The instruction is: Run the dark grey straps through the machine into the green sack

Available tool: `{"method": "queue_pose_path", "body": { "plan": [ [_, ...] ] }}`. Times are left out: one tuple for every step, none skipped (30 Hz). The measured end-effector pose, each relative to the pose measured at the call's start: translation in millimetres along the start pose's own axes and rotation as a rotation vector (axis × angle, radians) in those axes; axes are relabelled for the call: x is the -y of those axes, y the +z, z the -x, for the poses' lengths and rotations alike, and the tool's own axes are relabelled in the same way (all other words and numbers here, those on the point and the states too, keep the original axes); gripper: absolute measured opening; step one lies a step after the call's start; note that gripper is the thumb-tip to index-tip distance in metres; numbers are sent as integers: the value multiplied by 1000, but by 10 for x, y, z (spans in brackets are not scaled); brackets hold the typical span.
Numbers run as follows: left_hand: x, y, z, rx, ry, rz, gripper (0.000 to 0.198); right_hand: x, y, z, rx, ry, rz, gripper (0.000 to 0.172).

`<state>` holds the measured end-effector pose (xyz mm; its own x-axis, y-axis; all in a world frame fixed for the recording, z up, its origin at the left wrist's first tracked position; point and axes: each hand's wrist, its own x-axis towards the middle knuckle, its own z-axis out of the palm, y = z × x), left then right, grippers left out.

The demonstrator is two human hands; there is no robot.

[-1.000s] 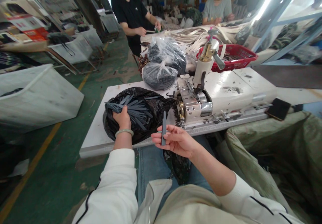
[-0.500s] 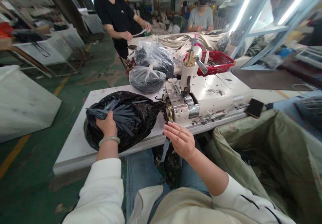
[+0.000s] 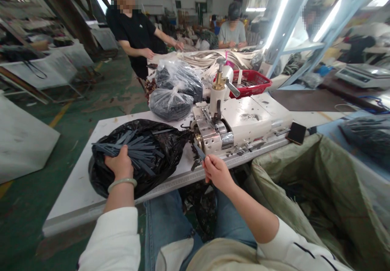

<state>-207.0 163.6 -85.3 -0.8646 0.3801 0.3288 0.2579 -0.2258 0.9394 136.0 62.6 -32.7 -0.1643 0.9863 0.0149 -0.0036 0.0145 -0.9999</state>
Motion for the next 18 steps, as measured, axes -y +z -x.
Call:
{"method": "queue_pose_path", "body": {
  "plan": [
    [-4, 2, 0, -3, -1, 1, 44, 3, -59, -62, -18, 63, -60, 41],
    [-11, 4, 0, -4, -1, 2, 44, 16, -134, -131, -45, 101, -95, 42],
    [-18, 6, 3, -6, 0, 2, 44, 36, -221, -200, -73, 123, -114, 43],
    [-26, 6, 5, -7, 1, 0, 44, 63, -313, -268, -92, 137, -132, 42],
    [-32, 6, 8, -8, 2, -4, 43, 92, -404, -331, -97, 152, -156, 40],
    [-37, 6, 11, -9, 3, -10, 42, 120, -489, -386, -92, 171, -183, 38],
    [-39, 4, 11, -9, 5, -17, 41, 144, -563, -433, -81, 195, -212, 36],
    [-37, 3, 10, -11, 5, -24, 40, 162, -624, -470, -73, 221, -241, 35],
    [-31, 1, 7, -13, 5, -31, 41, 174, -672, -500, -74, 244, -269, 35],
    [-22, -1, 1, -16, 5, -36, 42, 180, -707, -521, -81, 260, -292, 34],
    [-10, -4, -6, -19, 5, -41, 43, 182, -731, -535, -88, 269, -311, 34],
    [3, -6, -13, -22, 4, -44, 45, 183, -747, -543, -95, 273, -328, 33],
    [17, -7, -21, -25, 3, -46, 46, 184, -756, -548, -102, 275, -343, 33],
    [29, -9, -27, -28, 2, -47, 47, 188, -761, -550, -110, 277, -354, 32],
    [39, -9, -31, -29, 0, -47, 47, 194, -764, -550, -118, 283, -362, 32],
    [46, -10, -33, -30, -1, -46, 46, 202, -764, -551, -127, 291, -368, 32],
    [50, -10, -33, -31, -1, -44, 46, 212, -763, -553, -138, 299, -371, 31],
    [50, -11, -31, -31, 0, -41, 46, 223, -762, -556, -150, 306, -373, 31]
  ]
}}
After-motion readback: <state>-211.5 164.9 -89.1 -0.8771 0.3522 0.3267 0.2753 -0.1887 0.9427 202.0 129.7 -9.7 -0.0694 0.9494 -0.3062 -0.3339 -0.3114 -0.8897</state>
